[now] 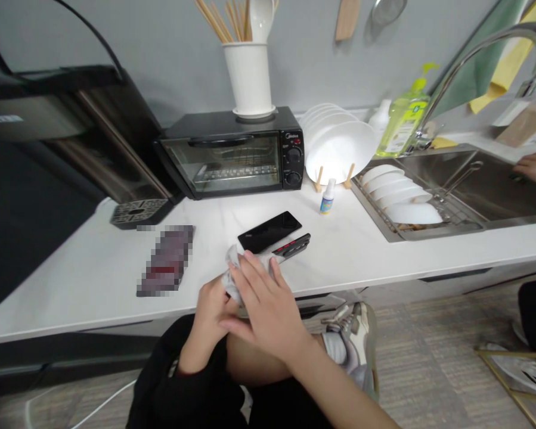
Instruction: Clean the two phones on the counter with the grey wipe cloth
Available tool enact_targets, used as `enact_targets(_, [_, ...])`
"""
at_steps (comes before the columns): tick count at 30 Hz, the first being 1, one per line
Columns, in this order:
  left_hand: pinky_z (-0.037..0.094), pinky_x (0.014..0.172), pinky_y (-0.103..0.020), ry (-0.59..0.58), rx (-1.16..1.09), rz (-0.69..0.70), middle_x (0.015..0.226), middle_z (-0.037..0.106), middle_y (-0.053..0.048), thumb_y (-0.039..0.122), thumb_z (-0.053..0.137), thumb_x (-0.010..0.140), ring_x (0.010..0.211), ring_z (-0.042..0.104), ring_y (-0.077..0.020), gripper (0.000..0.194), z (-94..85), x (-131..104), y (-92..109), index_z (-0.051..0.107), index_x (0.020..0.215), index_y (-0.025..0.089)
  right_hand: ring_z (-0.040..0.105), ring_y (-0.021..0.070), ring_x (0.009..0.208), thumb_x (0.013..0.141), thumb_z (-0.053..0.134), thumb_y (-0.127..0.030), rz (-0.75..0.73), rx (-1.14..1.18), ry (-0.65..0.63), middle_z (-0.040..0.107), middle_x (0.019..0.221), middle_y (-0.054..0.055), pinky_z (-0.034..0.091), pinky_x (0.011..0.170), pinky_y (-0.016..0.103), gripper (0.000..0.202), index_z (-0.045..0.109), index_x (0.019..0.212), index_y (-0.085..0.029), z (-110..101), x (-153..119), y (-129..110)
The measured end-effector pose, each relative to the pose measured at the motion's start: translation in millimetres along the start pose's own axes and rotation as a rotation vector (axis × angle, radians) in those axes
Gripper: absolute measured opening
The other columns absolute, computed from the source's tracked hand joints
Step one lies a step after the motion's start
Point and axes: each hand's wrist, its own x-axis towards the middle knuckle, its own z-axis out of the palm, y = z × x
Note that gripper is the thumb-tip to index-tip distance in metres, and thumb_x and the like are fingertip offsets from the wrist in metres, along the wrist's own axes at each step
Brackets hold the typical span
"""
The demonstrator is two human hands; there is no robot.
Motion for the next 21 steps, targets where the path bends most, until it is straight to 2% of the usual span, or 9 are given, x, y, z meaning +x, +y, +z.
enact_targets(3, [0.049, 0.068, -0.03, -0.041, -0.037, -0.06, 0.088, 0.078, -0.007, 0.018, 0.049, 0.091, 0.075, 0.071, -0.0225, 0.021, -4.3, 0.4, 8.4, 0.068, 0.097, 0.021, 0.033, 0.0325, 0.158, 0.105, 0.047, -0.05, 0.078, -0.01, 0.058, 0.047, 0.164, 0.016, 0.014, 0.132, 0.059, 0.075, 0.024, 0.167, -0.016, -8.7, -5.7, 24.4])
enact_targets(5, [0.049, 0.072, -0.029, -0.054, -0.067, -0.096, 0.091, 0.078, -0.005, 0.028, 0.051, 0.101, 0.08, 0.073, -0.0214, 0.019, -6.8, 1.6, 15.1, 0.068, 0.105, 0.023, 0.038, 0.0338, 0.156, 0.106, 0.045, -0.051, 0.185, -0.016, 0.138, 0.053, 0.159, 0.016, 0.016, 0.131, 0.061, 0.069, 0.03, 0.166, -0.02, -14.8, -8.0, 44.8])
enact_targets(7, [0.047, 0.073, -0.028, -0.054, -0.086, -0.105, 0.089, 0.078, -0.004, 0.037, 0.053, 0.104, 0.08, 0.073, -0.0203, 0.02, -7.9, 2.7, 19.4, 0.068, 0.105, 0.023, 0.041, 0.0342, 0.153, 0.107, 0.043, -0.049, 0.291, -0.027, 0.218, 0.057, 0.154, 0.015, 0.019, 0.129, 0.062, 0.06, 0.04, 0.161, -0.023, -17.9, -7.0, 57.6])
enact_targets(10, [0.046, 0.071, -0.027, -0.058, -0.108, -0.112, 0.089, 0.078, -0.003, 0.038, 0.053, 0.104, 0.076, 0.071, -0.0189, 0.021, -7.3, 2.7, 18.9, 0.068, 0.104, 0.023, 0.035, 0.0364, 0.156, 0.106, 0.044, -0.049, 0.341, -0.016, 0.248, 0.054, 0.156, 0.017, 0.02, 0.128, 0.064, 0.061, 0.041, 0.159, -0.02, -14.0, -1.3, 49.8])
enact_targets(12, [0.046, 0.069, -0.027, -0.055, -0.109, -0.099, 0.087, 0.077, -0.003, 0.033, 0.052, 0.102, 0.072, 0.069, -0.0185, 0.018, -5.5, 1.6, 14.3, 0.067, 0.104, 0.022, 0.029, 0.0368, 0.159, 0.105, 0.046, -0.051, 0.259, 0.021, 0.177, 0.05, 0.16, 0.018, 0.017, 0.129, 0.065, 0.068, 0.035, 0.162, -0.017, -7.5, 3.0, 29.5])
enact_targets(14, [0.046, 0.066, -0.028, -0.027, -0.093, -0.071, 0.082, 0.076, -0.004, 0.025, 0.051, 0.096, 0.068, 0.066, -0.0186, 0.016, -3.3, 0.1, 8.2, 0.067, 0.096, 0.021, 0.026, 0.034, 0.161, 0.104, 0.046, -0.051, 0.15, 0.054, 0.089, 0.047, 0.163, 0.018, 0.013, 0.131, 0.062, 0.071, 0.031, 0.162, -0.013, -1.3, 6.0, 8.1])
enact_targets(16, [0.046, 0.064, -0.028, -0.007, -0.076, -0.047, 0.077, 0.074, -0.003, 0.019, 0.05, 0.088, 0.065, 0.065, -0.019, 0.015, -1.6, -0.7, 3.5, 0.065, 0.087, 0.021, 0.027, 0.03, 0.161, 0.105, 0.046, -0.049, 0.077, 0.056, 0.036, 0.044, 0.166, 0.016, 0.009, 0.133, 0.057, 0.071, 0.031, 0.163, -0.011, 1.8, 6.9, -3.1])
enact_targets(18, [0.046, 0.064, -0.029, -0.013, -0.069, -0.049, 0.079, 0.074, -0.004, 0.019, 0.05, 0.088, 0.065, 0.065, -0.0195, 0.017, -1.7, -0.3, 2.3, 0.066, 0.09, 0.021, 0.028, 0.0277, 0.161, 0.105, 0.047, -0.046, 0.071, 0.03, 0.034, 0.043, 0.167, 0.014, 0.007, 0.134, 0.054, 0.069, 0.03, 0.164, -0.013, 0.1, 5.4, 2.4])
enact_targets(21, [0.046, 0.065, -0.029, -0.038, -0.084, -0.081, 0.086, 0.077, -0.004, 0.026, 0.05, 0.098, 0.067, 0.067, -0.0192, 0.02, -5.2, 2.1, 7.3, 0.068, 0.105, 0.021, 0.033, 0.0301, 0.159, 0.105, 0.048, -0.047, 0.157, -0.021, 0.095, 0.048, 0.164, 0.014, 0.012, 0.133, 0.057, 0.069, 0.032, 0.164, -0.016, -10.3, 0.2, 35.4])
